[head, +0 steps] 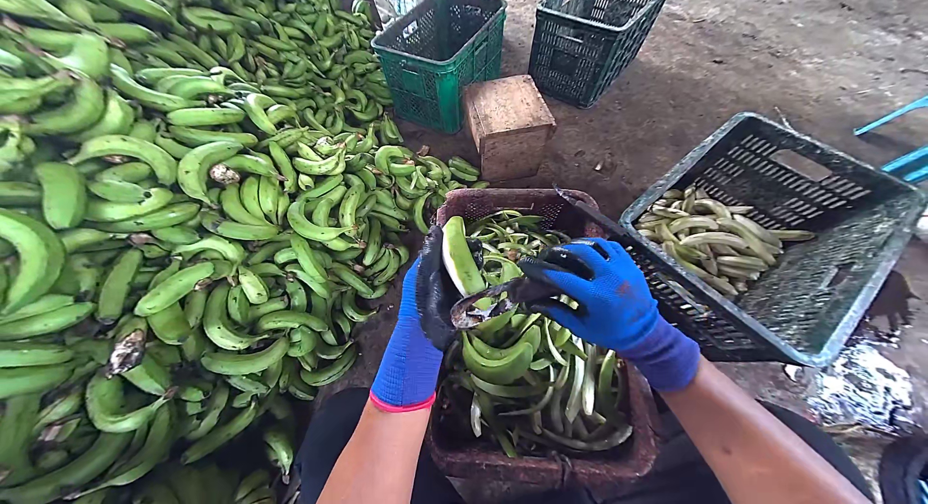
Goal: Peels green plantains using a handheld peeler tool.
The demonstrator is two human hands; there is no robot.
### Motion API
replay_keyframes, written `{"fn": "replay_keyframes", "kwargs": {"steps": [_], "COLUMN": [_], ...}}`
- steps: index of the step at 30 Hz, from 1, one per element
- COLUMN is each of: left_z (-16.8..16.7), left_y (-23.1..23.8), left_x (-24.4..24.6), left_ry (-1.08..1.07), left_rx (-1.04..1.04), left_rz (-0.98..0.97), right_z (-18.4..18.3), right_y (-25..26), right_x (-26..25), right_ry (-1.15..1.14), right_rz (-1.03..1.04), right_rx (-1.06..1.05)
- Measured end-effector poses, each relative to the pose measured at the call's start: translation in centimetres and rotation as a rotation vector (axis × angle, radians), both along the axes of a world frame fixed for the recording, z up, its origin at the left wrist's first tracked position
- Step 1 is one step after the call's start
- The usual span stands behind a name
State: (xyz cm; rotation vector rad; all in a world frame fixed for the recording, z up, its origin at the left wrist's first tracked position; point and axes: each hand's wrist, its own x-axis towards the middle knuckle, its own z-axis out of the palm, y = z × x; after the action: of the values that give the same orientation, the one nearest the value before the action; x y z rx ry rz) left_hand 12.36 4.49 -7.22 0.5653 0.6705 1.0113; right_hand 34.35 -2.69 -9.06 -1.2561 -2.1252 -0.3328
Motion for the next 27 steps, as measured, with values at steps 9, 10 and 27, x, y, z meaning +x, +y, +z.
{"fn": "replay_keyframes", "kwargs": {"steps": [9, 10, 27], "left_z": [0.3, 0.1, 0.9], "left_y": [-3.8, -3.8, -3.3], "left_x": [1.3, 1.3, 0.0], "left_ry": [0.725, 0.726, 0.593], "left_rx": [0.653, 0.679, 0.601], "left_rz": [-0.126, -0.174, -0.053], "right_z": [3.2, 3.4, 2.5], "right_y": [0.8, 1.2, 1.1], "right_x": [-0.6, -0.1, 2.5], "right_ry": [0.365, 0.444, 0.374], "right_rz": [-0.319, -0.35, -0.298], "right_rx": [-0.748, -0.88, -0.533]}}
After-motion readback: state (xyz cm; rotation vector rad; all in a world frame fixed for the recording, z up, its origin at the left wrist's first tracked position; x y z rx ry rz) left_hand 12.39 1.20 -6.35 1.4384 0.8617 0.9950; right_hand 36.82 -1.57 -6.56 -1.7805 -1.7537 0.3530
